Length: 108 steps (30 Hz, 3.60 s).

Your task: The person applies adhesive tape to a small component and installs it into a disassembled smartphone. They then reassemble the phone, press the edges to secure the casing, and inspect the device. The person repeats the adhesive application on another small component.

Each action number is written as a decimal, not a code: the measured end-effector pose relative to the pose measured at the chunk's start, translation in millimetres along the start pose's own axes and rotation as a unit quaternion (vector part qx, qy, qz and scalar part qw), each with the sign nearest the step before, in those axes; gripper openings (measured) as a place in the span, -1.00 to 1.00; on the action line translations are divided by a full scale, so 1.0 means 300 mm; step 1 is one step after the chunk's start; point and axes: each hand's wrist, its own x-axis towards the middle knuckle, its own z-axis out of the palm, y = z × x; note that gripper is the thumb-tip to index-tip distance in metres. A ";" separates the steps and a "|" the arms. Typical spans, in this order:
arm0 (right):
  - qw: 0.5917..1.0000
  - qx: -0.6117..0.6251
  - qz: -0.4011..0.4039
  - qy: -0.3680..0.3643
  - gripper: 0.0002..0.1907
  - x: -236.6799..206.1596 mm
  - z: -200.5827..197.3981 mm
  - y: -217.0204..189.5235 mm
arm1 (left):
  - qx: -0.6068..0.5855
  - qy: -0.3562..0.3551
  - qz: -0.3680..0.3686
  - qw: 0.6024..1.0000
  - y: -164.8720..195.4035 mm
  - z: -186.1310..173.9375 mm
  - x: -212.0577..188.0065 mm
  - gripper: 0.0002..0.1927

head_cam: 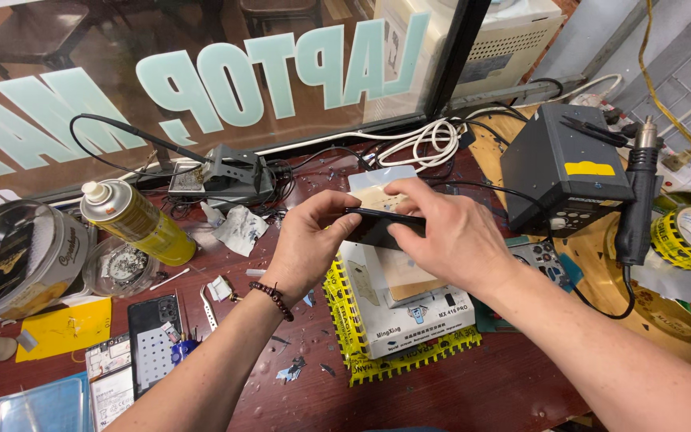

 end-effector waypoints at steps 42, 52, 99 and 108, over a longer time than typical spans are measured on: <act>0.988 0.021 -0.149 -0.034 -0.61 0.008 0.016 -0.024 | -0.004 0.033 -0.057 0.998 0.045 0.023 -0.016 -0.85; 0.996 0.055 -0.060 -0.022 -0.66 -0.004 0.009 -0.044 | -0.008 0.039 -0.063 0.997 0.047 0.018 -0.021 -0.84; 0.785 0.597 0.164 0.019 -0.79 0.029 -0.066 -0.011 | -0.136 0.115 -0.001 0.984 0.286 0.110 -0.052 -0.62; 0.558 0.798 0.225 -0.043 -0.73 -0.010 0.002 -0.078 | 0.069 0.250 0.103 0.960 0.445 0.177 -0.110 -0.72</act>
